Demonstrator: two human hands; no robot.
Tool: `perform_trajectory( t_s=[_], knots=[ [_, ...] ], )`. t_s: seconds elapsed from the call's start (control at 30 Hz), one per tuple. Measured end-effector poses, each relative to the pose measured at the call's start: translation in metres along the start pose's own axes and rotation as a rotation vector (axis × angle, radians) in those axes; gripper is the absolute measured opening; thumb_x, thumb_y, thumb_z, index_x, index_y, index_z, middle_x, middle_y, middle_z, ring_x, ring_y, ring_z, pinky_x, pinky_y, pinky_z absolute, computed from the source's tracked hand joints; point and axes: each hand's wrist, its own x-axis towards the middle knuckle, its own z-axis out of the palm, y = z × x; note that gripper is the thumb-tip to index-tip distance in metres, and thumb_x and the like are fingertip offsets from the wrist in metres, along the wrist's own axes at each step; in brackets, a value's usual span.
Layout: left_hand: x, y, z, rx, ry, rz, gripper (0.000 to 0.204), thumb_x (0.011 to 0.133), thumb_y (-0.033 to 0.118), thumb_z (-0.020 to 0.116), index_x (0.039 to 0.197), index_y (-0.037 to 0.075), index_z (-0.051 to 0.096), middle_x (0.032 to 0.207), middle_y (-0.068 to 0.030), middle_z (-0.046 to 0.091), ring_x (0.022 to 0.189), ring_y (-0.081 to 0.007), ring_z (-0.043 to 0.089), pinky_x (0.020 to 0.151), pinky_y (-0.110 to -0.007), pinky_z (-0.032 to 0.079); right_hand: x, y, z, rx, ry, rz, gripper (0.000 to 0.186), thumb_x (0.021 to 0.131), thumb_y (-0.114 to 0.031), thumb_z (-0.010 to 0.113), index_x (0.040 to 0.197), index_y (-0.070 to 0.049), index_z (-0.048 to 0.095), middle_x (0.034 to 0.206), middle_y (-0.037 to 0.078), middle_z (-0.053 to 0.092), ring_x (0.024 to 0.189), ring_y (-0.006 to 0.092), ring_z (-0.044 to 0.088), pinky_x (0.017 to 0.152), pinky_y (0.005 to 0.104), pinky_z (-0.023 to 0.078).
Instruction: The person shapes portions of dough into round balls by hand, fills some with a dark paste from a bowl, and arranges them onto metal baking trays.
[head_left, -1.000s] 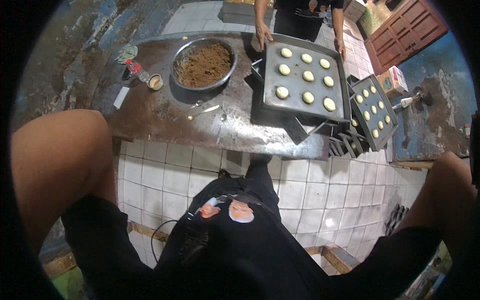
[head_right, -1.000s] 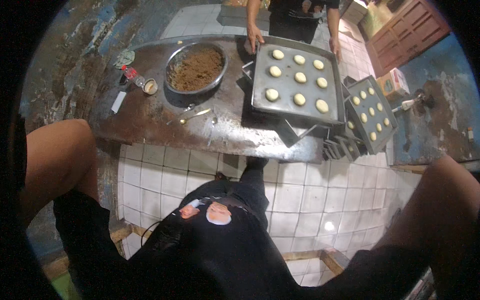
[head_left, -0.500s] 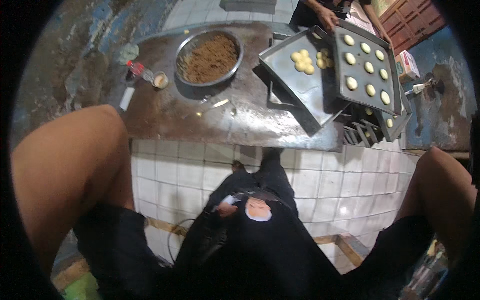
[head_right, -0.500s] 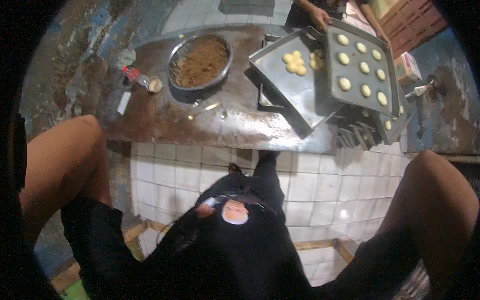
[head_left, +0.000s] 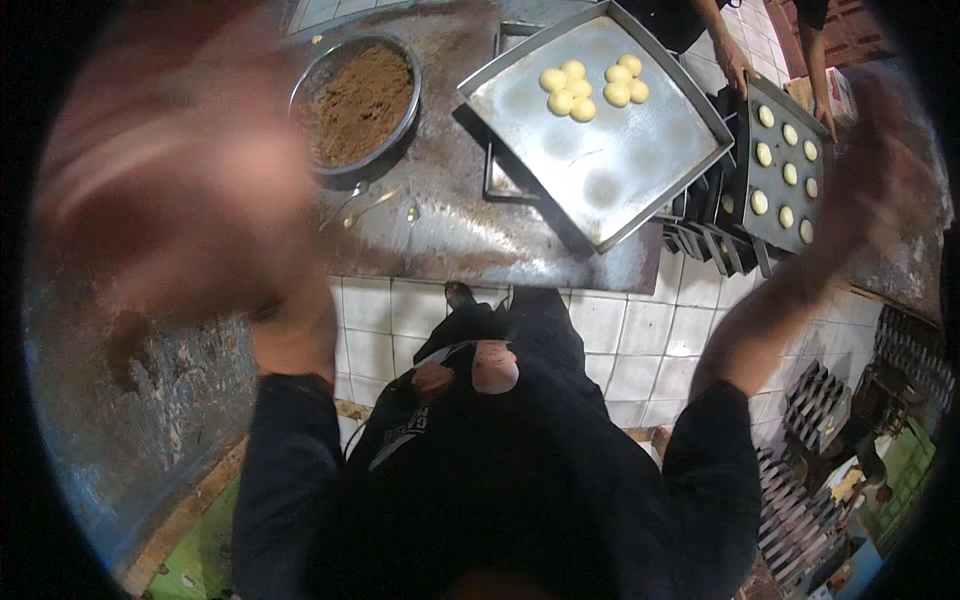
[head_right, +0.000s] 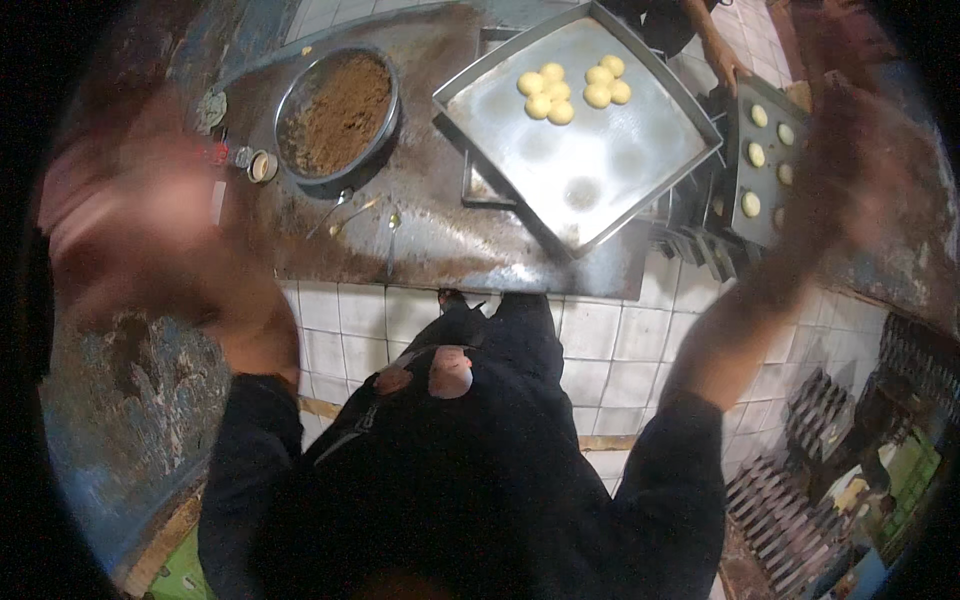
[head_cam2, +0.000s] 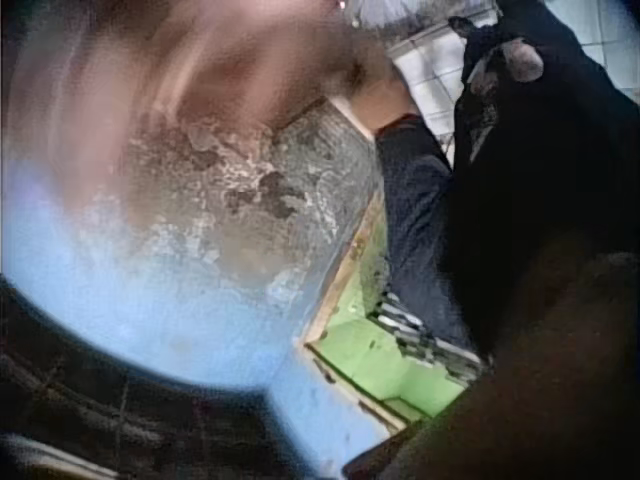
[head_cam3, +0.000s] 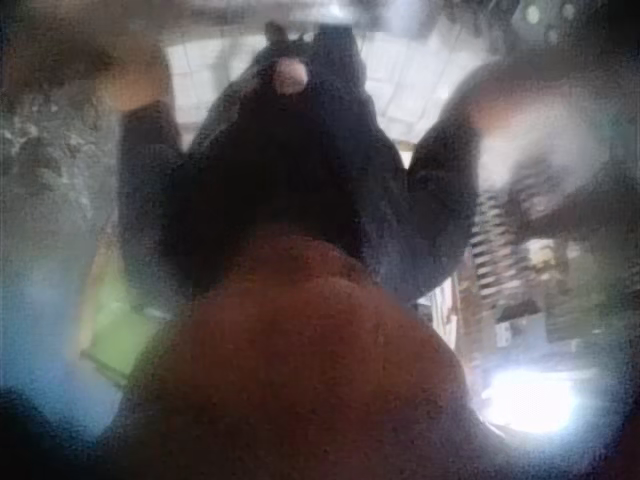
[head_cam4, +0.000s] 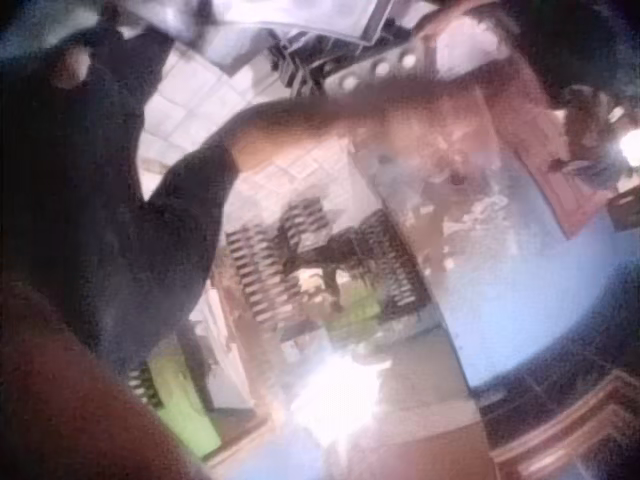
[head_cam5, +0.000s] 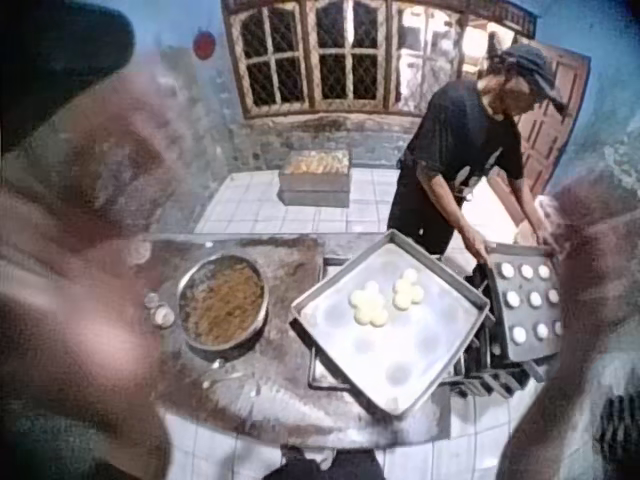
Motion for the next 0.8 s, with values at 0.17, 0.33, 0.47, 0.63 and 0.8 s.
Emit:
perform_trajectory(
  t_s=[0.17, 0.33, 0.47, 0.63, 0.8],
  knots=[
    [-0.125, -0.19, 0.196, 0.168, -0.264, -0.768, 0.035, 0.093, 0.019, 0.074, 0.124, 0.003, 0.067, 0.115, -0.0135, 0.069, 0.1, -0.0263, 0.07, 0.087, -0.039, 0.058, -0.07, 0.227, 0.076, 0.211, -0.059, 0.617, 0.037, 0.105, -0.024, 0.068, 0.127, 0.004, 0.071, 0.114, 0.009, 0.075, 0.101, 0.0136, 0.068, 0.094, 0.0285, 0.053],
    [-0.182, -0.282, 0.301, 0.496, -0.284, -0.624, 0.029, 0.089, 0.009, 0.07, 0.117, 0.004, 0.067, 0.109, -0.0153, 0.063, 0.101, -0.0375, 0.065, 0.093, -0.045, 0.055, -0.112, 0.249, 0.074, 0.451, 0.045, 0.815, 0.029, 0.106, -0.019, 0.065, 0.124, 0.004, 0.07, 0.114, 0.013, 0.075, 0.106, 0.0186, 0.071, 0.095, 0.0316, 0.056],
    [-0.195, -0.316, 0.323, 0.514, -0.321, -0.612, 0.015, 0.085, 0.0, 0.062, 0.1, 0.003, 0.066, 0.098, -0.0153, 0.064, 0.093, -0.0383, 0.064, 0.086, -0.05, 0.054, -0.106, 0.257, 0.068, 0.418, 0.002, 0.839, 0.029, 0.106, -0.019, 0.065, 0.123, 0.004, 0.07, 0.113, 0.012, 0.076, 0.105, 0.0178, 0.071, 0.094, 0.0294, 0.053],
    [-0.176, -0.268, 0.279, 0.272, -0.162, -0.716, 0.008, 0.084, 0.001, 0.064, 0.092, 0.0, 0.067, 0.088, -0.0177, 0.063, 0.085, -0.0368, 0.064, 0.078, -0.046, 0.052, -0.079, 0.301, 0.104, 0.195, -0.284, 0.597, 0.032, 0.099, -0.015, 0.07, 0.128, 0.0, 0.07, 0.116, 0.015, 0.076, 0.104, 0.0225, 0.073, 0.093, 0.034, 0.056],
    [-0.284, -0.158, 0.146, 0.481, -0.006, -1.125, 0.023, 0.084, 0.003, 0.07, 0.106, -0.001, 0.075, 0.1, -0.0191, 0.071, 0.089, -0.0367, 0.07, 0.081, -0.039, 0.055, -0.032, 0.332, 0.164, -0.269, -0.656, -0.006, 0.031, 0.09, -0.011, 0.073, 0.12, -0.006, 0.069, 0.116, 0.015, 0.071, 0.104, 0.0356, 0.07, 0.086, 0.0431, 0.059]
  ],
)
